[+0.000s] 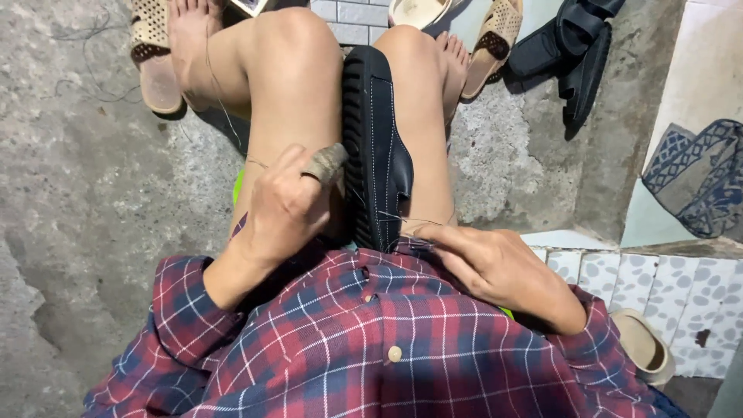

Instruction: Hand-sewing the sole of a black sandal using a stitching awl and thread while sitting on the floor.

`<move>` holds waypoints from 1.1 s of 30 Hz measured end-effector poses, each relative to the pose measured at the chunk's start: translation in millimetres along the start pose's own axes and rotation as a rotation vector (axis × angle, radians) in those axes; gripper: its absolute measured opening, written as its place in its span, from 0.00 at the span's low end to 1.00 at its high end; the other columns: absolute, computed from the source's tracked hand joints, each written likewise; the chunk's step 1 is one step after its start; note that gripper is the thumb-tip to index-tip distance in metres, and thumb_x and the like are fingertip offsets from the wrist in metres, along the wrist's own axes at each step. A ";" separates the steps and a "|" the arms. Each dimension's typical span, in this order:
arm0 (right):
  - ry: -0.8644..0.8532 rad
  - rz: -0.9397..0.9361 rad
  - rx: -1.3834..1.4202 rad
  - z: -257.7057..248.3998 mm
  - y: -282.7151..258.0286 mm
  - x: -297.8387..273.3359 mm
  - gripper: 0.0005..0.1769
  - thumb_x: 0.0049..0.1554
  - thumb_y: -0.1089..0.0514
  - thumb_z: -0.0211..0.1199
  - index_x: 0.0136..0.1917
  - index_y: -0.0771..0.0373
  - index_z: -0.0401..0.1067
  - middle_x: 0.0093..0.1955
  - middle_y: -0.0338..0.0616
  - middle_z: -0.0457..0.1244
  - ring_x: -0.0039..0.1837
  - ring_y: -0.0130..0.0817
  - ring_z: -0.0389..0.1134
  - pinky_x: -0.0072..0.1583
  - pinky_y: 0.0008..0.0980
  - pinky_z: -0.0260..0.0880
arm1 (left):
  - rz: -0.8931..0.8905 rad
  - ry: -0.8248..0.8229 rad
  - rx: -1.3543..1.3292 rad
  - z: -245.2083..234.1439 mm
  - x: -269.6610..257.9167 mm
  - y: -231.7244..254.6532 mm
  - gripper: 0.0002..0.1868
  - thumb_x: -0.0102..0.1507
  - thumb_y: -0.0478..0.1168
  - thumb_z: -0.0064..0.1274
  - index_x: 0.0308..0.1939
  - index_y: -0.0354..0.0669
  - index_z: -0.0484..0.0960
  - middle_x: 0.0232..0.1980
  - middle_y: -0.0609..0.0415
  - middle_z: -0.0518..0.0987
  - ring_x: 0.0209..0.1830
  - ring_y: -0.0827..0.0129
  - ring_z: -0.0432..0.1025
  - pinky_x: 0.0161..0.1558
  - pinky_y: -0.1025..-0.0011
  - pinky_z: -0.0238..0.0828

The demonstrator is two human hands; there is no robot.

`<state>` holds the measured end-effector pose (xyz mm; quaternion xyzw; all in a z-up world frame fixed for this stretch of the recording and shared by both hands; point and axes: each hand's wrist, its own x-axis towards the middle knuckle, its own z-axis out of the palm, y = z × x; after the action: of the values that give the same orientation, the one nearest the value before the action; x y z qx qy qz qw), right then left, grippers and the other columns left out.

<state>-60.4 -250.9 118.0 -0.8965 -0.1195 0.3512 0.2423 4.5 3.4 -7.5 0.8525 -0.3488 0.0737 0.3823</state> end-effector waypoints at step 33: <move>0.139 -0.174 0.556 21.2 14.4 -18.2 0.11 0.58 0.61 0.49 0.49 0.60 0.73 0.37 0.47 0.70 0.41 0.41 0.73 0.45 0.41 0.73 | 0.128 -0.174 -0.220 -17.5 -16.0 34.0 0.16 0.66 0.48 0.41 0.31 0.44 0.75 0.24 0.55 0.70 0.23 0.62 0.67 0.22 0.68 0.62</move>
<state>-87.4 -262.8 107.5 -0.8040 -0.0781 0.2860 0.5154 -27.1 8.5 18.8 0.7846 -0.4402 -0.0151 0.4363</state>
